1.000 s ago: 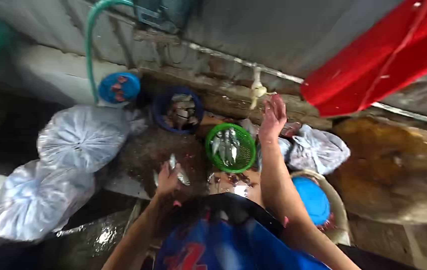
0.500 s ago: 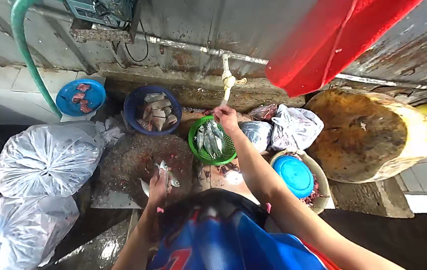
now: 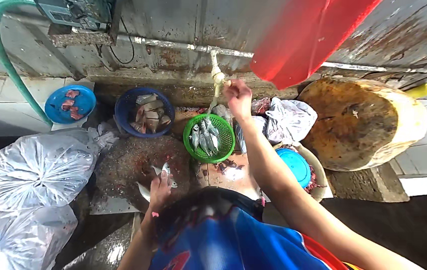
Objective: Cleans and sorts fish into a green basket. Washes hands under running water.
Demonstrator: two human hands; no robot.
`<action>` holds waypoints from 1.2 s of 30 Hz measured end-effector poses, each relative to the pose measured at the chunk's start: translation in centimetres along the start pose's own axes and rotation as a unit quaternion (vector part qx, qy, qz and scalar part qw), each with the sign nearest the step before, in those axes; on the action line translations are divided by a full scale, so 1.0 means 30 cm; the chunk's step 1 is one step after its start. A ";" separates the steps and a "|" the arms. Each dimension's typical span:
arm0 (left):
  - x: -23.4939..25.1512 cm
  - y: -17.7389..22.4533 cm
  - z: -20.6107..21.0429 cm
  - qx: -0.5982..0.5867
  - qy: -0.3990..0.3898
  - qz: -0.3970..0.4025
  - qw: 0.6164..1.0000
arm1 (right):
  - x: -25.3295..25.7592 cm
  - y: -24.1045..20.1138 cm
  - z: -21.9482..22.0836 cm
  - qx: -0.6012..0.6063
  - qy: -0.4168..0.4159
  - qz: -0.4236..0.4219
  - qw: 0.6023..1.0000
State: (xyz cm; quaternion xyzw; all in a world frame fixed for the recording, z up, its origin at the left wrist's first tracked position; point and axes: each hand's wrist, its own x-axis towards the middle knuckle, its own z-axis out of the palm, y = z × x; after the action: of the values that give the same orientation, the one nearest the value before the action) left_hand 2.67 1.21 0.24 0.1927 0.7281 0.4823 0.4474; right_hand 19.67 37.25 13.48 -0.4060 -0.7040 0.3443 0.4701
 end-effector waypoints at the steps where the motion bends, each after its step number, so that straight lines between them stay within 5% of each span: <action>1: 0.009 0.007 0.008 0.021 -0.015 0.011 1.000 | -0.054 -0.032 -0.003 -0.023 -0.028 0.004 0.999; 5: 0.051 0.026 0.052 0.149 -0.069 0.124 0.979 | -0.408 -0.037 0.038 -0.006 -0.214 0.100 0.972; 8: 0.047 0.089 0.092 0.273 -0.107 0.192 0.936 | -0.600 0.023 0.104 0.050 -0.359 0.187 0.913; 12: 0.033 0.128 0.146 0.353 -0.152 0.225 0.896 | -0.705 0.053 0.122 0.148 -0.340 0.260 0.892; 20: 0.050 0.112 0.167 0.466 -0.170 0.240 0.834 | -0.746 0.079 0.103 0.138 -0.309 0.290 0.895; 25: 0.030 0.113 0.180 0.495 -0.206 0.162 0.828 | -0.758 0.086 0.119 -0.045 -0.317 0.232 0.919; 29: 0.028 0.110 0.186 0.425 -0.200 0.117 0.875 | -0.763 0.053 0.128 -0.122 -0.281 0.147 0.940; 33: 0.007 0.117 0.207 0.346 -0.156 0.126 0.917 | -0.786 0.046 0.136 -0.160 -0.271 -0.039 0.948; 36: 0.000 0.145 0.225 0.317 -0.114 0.127 0.933 | -0.792 0.043 0.148 -0.139 -0.284 -0.029 0.948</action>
State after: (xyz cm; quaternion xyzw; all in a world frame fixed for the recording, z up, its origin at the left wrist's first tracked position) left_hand 7.66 6.80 3.15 0.4690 0.7565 0.2542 0.3784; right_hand 21.21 16.07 1.86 -0.3324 -0.8605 0.3306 0.1993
